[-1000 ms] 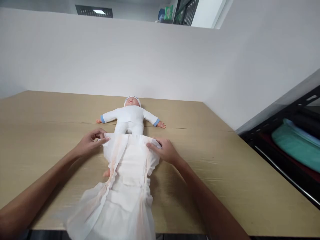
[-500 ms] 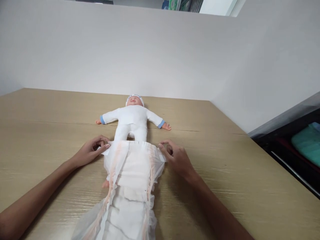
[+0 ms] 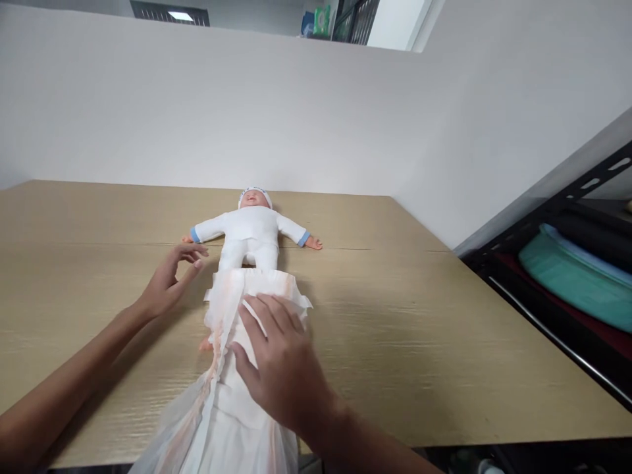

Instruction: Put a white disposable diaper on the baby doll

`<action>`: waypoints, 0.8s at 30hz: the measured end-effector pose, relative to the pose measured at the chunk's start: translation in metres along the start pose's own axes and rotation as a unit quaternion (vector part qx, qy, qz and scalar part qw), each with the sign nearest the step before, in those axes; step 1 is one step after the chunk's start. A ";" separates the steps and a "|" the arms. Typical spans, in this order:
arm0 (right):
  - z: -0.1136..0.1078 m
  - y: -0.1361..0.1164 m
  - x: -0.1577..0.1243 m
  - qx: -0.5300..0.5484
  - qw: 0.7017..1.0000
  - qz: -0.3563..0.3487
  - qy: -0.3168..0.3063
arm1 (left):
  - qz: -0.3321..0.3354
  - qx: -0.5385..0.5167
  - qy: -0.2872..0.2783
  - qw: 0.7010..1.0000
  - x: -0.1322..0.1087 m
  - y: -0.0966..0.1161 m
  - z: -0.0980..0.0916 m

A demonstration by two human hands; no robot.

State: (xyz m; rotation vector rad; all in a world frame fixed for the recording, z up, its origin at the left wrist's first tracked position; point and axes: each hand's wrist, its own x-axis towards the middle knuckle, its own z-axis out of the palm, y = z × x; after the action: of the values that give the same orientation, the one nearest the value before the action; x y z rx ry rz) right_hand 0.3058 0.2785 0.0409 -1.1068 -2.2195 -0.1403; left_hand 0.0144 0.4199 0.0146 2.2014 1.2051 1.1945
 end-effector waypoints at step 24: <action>0.023 -0.045 -0.091 0.170 0.937 0.022 -0.304 | 0.303 0.242 -0.485 0.784 0.043 0.070 0.012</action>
State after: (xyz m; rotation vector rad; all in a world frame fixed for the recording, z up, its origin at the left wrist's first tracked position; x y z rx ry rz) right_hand 0.2996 0.1965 -0.0227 -1.0961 -2.6039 0.6702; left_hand 0.0717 0.4156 0.0743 3.0444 0.3499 -0.2918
